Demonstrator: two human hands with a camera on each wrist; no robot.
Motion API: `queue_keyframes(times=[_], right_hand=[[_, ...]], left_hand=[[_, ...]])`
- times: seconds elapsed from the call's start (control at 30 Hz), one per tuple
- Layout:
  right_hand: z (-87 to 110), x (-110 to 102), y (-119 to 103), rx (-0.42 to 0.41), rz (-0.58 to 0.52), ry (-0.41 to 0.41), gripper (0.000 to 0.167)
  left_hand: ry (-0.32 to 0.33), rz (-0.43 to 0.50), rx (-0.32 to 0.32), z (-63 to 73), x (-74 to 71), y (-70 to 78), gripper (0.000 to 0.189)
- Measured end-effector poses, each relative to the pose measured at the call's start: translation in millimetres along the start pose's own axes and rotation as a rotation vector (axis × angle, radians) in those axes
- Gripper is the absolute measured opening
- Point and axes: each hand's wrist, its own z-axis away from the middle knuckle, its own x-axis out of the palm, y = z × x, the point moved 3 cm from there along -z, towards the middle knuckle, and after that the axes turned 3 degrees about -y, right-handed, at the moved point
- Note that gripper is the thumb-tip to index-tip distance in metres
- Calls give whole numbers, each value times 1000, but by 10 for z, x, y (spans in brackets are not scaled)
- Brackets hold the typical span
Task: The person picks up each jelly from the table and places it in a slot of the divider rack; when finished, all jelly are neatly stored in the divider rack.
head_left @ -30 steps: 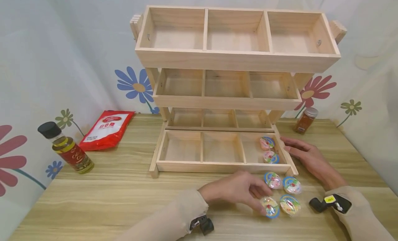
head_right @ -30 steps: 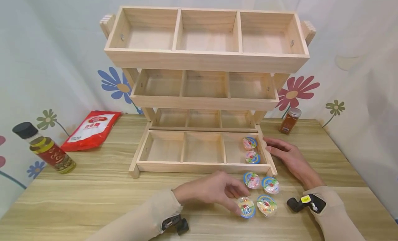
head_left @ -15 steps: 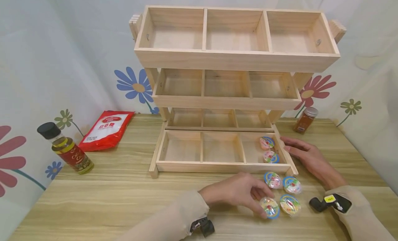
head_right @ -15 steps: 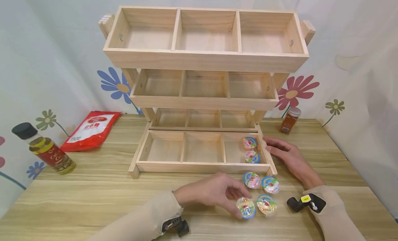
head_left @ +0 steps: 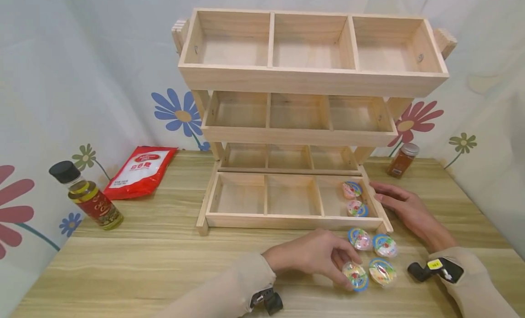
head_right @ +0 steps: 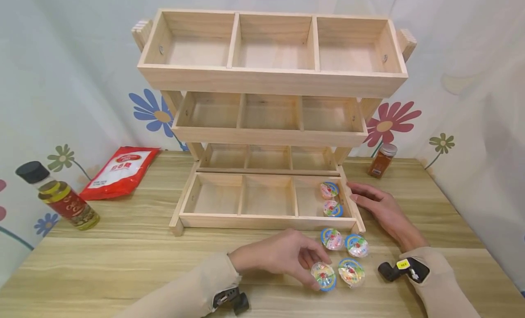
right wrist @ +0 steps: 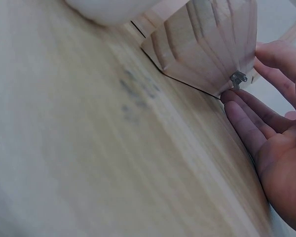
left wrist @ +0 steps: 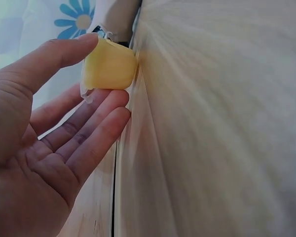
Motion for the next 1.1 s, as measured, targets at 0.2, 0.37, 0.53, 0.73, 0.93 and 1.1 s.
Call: queue_keyframes(times=[0.2, 0.37, 0.53, 0.73, 0.93, 1.1], right_hand=[[9, 6, 8, 2, -4, 1, 49], [10, 0, 13, 0, 4, 6, 49], [0, -2, 21, -3, -10, 7, 47], [-10, -6, 22, 3, -29, 6, 47], [0, -8, 19, 12, 3, 11, 49], [3, -14, 20, 25, 28, 11, 52]], left_hand=[[4, 24, 4, 10, -9, -18, 42], [18, 42, 23, 28, -72, -19, 41], [69, 80, 52, 52, -215, -10, 40], [159, 199, 71, 98, -455, 17, 39], [212, 210, 52, 161, -663, 36, 41], [244, 222, 31, 183, -788, -17, 41]])
